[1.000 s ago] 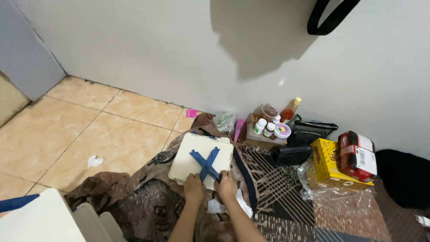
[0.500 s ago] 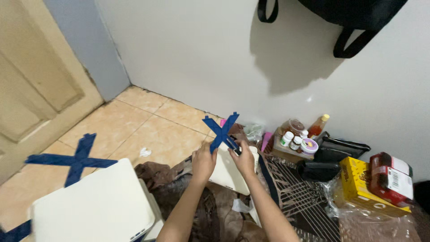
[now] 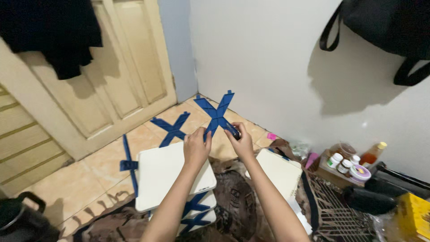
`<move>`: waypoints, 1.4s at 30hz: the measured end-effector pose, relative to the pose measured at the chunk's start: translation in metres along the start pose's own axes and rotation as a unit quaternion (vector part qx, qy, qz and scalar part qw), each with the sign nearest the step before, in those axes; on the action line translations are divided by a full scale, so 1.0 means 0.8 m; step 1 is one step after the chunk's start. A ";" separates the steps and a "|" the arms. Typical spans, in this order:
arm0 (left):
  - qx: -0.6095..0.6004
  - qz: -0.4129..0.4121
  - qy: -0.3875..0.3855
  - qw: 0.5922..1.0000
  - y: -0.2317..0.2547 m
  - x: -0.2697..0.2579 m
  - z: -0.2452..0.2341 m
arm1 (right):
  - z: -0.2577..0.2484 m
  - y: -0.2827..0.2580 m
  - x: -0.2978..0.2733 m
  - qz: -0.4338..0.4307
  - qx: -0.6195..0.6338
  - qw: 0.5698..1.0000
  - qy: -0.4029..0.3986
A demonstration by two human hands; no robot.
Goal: The person assembles a stack of white plastic trays by attaching blue plastic corner pieces using a screwdriver. They then wipe the top tray with a white cloth and place it back on the stack.
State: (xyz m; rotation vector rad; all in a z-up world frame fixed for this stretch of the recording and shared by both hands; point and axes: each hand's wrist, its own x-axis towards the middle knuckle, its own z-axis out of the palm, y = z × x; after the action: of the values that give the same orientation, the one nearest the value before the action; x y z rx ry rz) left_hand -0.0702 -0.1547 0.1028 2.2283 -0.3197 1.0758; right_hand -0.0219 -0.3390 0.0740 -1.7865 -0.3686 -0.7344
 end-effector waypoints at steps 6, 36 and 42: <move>0.068 -0.059 0.035 0.995 -0.077 -0.049 -0.085 | 0.096 -0.059 -0.046 -0.002 -0.047 0.995 -0.086; 0.071 -0.065 -0.025 0.995 -0.122 -0.104 -0.112 | 0.136 -0.072 -0.093 -0.028 -0.064 0.993 -0.091; 0.084 0.075 0.057 0.992 -0.111 -0.120 -0.128 | 0.137 -0.060 -0.093 -0.021 -0.090 0.992 -0.085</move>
State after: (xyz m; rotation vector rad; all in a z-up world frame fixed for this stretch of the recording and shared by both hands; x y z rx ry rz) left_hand -0.1528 -0.0260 0.0372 2.3087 -0.3627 1.3480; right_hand -0.0731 -0.2121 0.0405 -2.0246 -0.4676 -0.6639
